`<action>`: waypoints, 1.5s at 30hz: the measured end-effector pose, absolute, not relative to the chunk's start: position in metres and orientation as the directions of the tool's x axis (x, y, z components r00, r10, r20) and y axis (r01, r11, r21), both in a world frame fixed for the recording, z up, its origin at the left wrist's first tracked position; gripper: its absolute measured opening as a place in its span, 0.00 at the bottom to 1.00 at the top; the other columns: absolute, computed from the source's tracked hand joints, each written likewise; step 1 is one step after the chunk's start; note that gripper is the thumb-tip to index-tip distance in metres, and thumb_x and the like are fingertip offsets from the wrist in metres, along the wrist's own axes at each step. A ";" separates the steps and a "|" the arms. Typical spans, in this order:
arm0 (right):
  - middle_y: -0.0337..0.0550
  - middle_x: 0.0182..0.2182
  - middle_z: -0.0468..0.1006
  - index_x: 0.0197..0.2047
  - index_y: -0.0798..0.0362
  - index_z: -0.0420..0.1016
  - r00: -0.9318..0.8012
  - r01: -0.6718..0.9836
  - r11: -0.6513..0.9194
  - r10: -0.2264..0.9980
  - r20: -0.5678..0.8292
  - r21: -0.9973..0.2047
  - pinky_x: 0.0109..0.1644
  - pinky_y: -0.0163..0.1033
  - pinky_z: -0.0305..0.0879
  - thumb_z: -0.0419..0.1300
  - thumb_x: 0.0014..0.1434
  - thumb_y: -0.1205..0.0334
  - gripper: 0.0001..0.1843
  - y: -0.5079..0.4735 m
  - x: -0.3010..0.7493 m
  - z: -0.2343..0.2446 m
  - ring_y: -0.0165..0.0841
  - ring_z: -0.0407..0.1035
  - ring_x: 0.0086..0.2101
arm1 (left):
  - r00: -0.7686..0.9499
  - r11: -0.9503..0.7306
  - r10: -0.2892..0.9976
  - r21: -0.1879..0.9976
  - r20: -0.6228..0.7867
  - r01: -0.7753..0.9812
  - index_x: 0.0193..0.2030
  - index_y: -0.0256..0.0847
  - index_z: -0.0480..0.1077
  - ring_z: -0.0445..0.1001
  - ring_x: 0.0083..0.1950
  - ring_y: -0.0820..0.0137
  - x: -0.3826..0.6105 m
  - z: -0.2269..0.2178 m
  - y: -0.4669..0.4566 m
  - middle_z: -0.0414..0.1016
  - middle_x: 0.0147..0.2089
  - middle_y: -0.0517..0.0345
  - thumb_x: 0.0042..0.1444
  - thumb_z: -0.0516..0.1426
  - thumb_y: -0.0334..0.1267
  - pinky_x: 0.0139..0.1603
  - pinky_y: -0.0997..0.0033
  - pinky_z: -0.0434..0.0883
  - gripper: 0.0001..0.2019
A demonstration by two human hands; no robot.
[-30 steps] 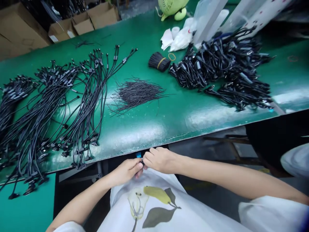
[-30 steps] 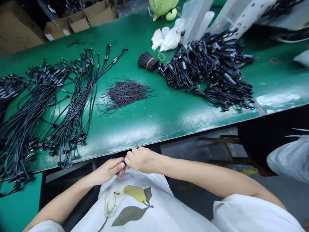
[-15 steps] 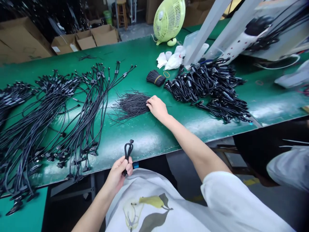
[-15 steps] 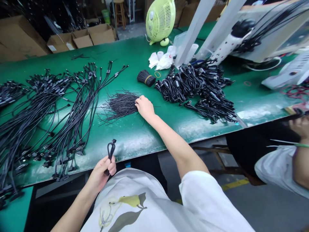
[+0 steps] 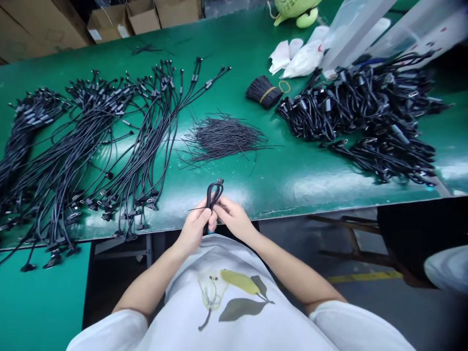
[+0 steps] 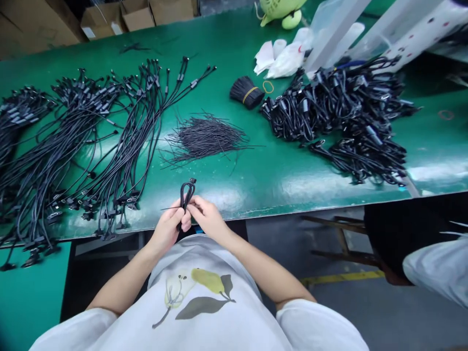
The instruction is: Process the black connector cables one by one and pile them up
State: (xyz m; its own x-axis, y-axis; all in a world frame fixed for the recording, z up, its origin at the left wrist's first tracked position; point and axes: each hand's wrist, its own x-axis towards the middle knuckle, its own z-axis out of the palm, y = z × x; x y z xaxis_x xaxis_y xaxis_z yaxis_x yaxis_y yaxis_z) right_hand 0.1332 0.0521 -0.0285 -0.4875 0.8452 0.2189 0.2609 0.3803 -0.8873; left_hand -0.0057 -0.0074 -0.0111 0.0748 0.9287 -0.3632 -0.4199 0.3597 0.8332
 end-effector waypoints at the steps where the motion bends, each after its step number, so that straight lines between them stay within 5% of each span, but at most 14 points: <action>1: 0.38 0.29 0.76 0.38 0.55 0.72 -0.486 0.268 0.368 0.850 0.204 -0.890 0.34 0.31 0.65 0.50 0.66 0.65 0.10 0.042 0.133 -0.030 0.28 0.70 0.30 | 0.057 0.343 0.936 0.859 -0.348 -0.380 0.63 0.35 0.61 0.56 0.23 0.77 -0.005 -0.013 -0.007 0.57 0.24 0.67 0.59 0.57 0.51 0.27 0.74 0.58 0.31; 4: 0.41 0.31 0.75 0.38 0.56 0.72 -0.513 0.395 0.510 0.812 0.278 -0.764 0.35 0.32 0.63 0.51 0.66 0.66 0.09 0.032 0.142 -0.032 0.28 0.68 0.30 | -0.011 0.298 0.953 0.944 -0.302 -0.140 0.62 0.34 0.63 0.58 0.25 0.75 -0.006 -0.016 -0.007 0.59 0.24 0.66 0.63 0.52 0.51 0.31 0.73 0.62 0.27; 7: 0.40 0.26 0.71 0.35 0.57 0.72 -0.654 0.469 0.816 0.578 0.488 -0.338 0.32 0.36 0.59 0.50 0.66 0.67 0.11 0.039 0.152 -0.025 0.30 0.64 0.27 | -0.015 0.267 0.962 0.932 -0.272 0.246 0.65 0.36 0.61 0.63 0.28 0.72 -0.011 -0.019 -0.009 0.65 0.26 0.63 0.65 0.48 0.46 0.37 0.71 0.65 0.25; 10: 0.45 0.35 0.75 0.39 0.59 0.74 -0.821 0.271 0.956 0.171 0.544 0.109 0.37 0.39 0.60 0.50 0.64 0.71 0.11 0.047 0.154 -0.016 0.33 0.66 0.34 | 0.074 0.206 0.959 0.853 -0.273 0.480 0.66 0.39 0.61 0.69 0.35 0.67 -0.017 -0.022 -0.010 0.73 0.33 0.56 0.62 0.50 0.40 0.46 0.66 0.67 0.25; 13: 0.50 0.47 0.74 0.43 0.60 0.73 -0.894 0.077 0.969 -0.037 0.446 0.234 0.45 0.41 0.62 0.48 0.65 0.71 0.13 0.053 0.152 -0.007 0.35 0.67 0.43 | 0.167 0.275 0.913 0.863 -0.373 0.424 0.65 0.39 0.63 0.69 0.32 0.68 -0.023 -0.023 -0.014 0.72 0.29 0.58 0.61 0.50 0.39 0.42 0.67 0.69 0.25; 17: 0.45 0.35 0.75 0.36 0.56 0.71 -0.926 -0.004 0.973 -0.090 0.366 0.231 0.40 0.40 0.60 0.47 0.68 0.68 0.13 0.061 0.152 0.008 0.32 0.66 0.35 | 0.218 0.456 0.853 0.881 -0.474 0.130 0.60 0.34 0.65 0.63 0.24 0.75 -0.029 -0.024 -0.022 0.65 0.24 0.64 0.61 0.51 0.46 0.28 0.74 0.64 0.24; 22: 0.50 0.42 0.74 0.40 0.58 0.71 -0.935 -0.019 0.961 -0.114 0.335 0.274 0.41 0.41 0.58 0.46 0.67 0.69 0.12 0.062 0.151 0.022 0.35 0.67 0.42 | 0.223 0.453 0.854 0.883 -0.469 0.123 0.30 0.35 0.69 0.62 0.23 0.76 -0.028 -0.022 -0.024 0.64 0.21 0.62 0.59 0.54 0.47 0.27 0.75 0.61 0.16; 25: 0.41 0.29 0.70 0.33 0.55 0.68 -0.951 -0.074 0.964 -0.145 0.273 0.256 0.35 0.40 0.54 0.46 0.67 0.70 0.13 0.061 0.150 0.024 0.32 0.64 0.31 | 0.286 0.493 0.827 0.869 -0.484 0.047 0.35 0.35 0.70 0.60 0.23 0.77 -0.026 -0.017 -0.022 0.63 0.22 0.65 0.58 0.55 0.46 0.26 0.75 0.59 0.14; 31: 0.42 0.28 0.68 0.33 0.57 0.70 -0.947 -0.172 0.926 -0.250 0.204 0.337 0.34 0.41 0.53 0.48 0.63 0.71 0.11 0.054 0.153 0.025 0.33 0.63 0.29 | 0.376 0.633 0.739 0.767 -0.560 -0.102 0.32 0.36 0.68 0.59 0.21 0.78 -0.021 -0.008 -0.017 0.61 0.21 0.65 0.50 0.61 0.48 0.22 0.77 0.57 0.15; 35: 0.46 0.27 0.67 0.30 0.57 0.73 -0.959 -0.192 0.883 -0.261 0.107 0.428 0.33 0.43 0.53 0.52 0.58 0.68 0.09 0.050 0.152 0.024 0.37 0.63 0.30 | 0.360 0.627 0.736 0.778 -0.573 -0.045 0.34 0.36 0.69 0.59 0.21 0.77 -0.014 -0.006 -0.017 0.61 0.21 0.66 0.53 0.58 0.44 0.23 0.76 0.59 0.11; 38: 0.46 0.24 0.67 0.27 0.56 0.70 -0.981 -0.101 0.890 -0.164 0.107 0.444 0.30 0.42 0.50 0.51 0.58 0.71 0.11 0.058 0.148 0.021 0.36 0.61 0.26 | 0.239 0.510 0.819 0.853 -0.521 0.109 0.41 0.35 0.70 0.69 0.30 0.71 -0.008 -0.004 -0.019 0.70 0.28 0.59 0.55 0.54 0.37 0.36 0.69 0.69 0.10; 41: 0.45 0.23 0.68 0.28 0.58 0.70 -0.967 0.156 0.950 0.092 0.236 0.269 0.28 0.40 0.48 0.49 0.58 0.74 0.11 0.072 0.139 0.015 0.33 0.59 0.23 | 0.065 0.403 0.902 0.886 -0.427 0.229 0.58 0.36 0.65 0.67 0.60 0.60 -0.004 -0.001 -0.014 0.72 0.55 0.44 0.53 0.54 0.32 0.62 0.58 0.63 0.23; 43: 0.44 0.23 0.70 0.30 0.57 0.70 -0.885 0.350 0.937 0.334 0.324 -0.010 0.28 0.39 0.50 0.50 0.59 0.73 0.11 0.078 0.131 0.010 0.32 0.61 0.23 | -0.047 0.353 0.935 0.911 -0.351 0.211 0.66 0.38 0.58 0.52 0.71 0.60 -0.005 0.001 -0.005 0.59 0.68 0.45 0.56 0.53 0.34 0.71 0.57 0.51 0.29; 45: 0.43 0.26 0.73 0.30 0.56 0.71 -0.734 0.449 0.806 0.579 0.355 -0.386 0.31 0.36 0.55 0.50 0.62 0.68 0.12 0.079 0.125 0.005 0.30 0.65 0.26 | -0.088 0.277 0.960 0.951 -0.267 0.135 0.67 0.38 0.58 0.51 0.72 0.60 -0.010 0.004 0.005 0.57 0.70 0.46 0.63 0.49 0.41 0.71 0.58 0.49 0.26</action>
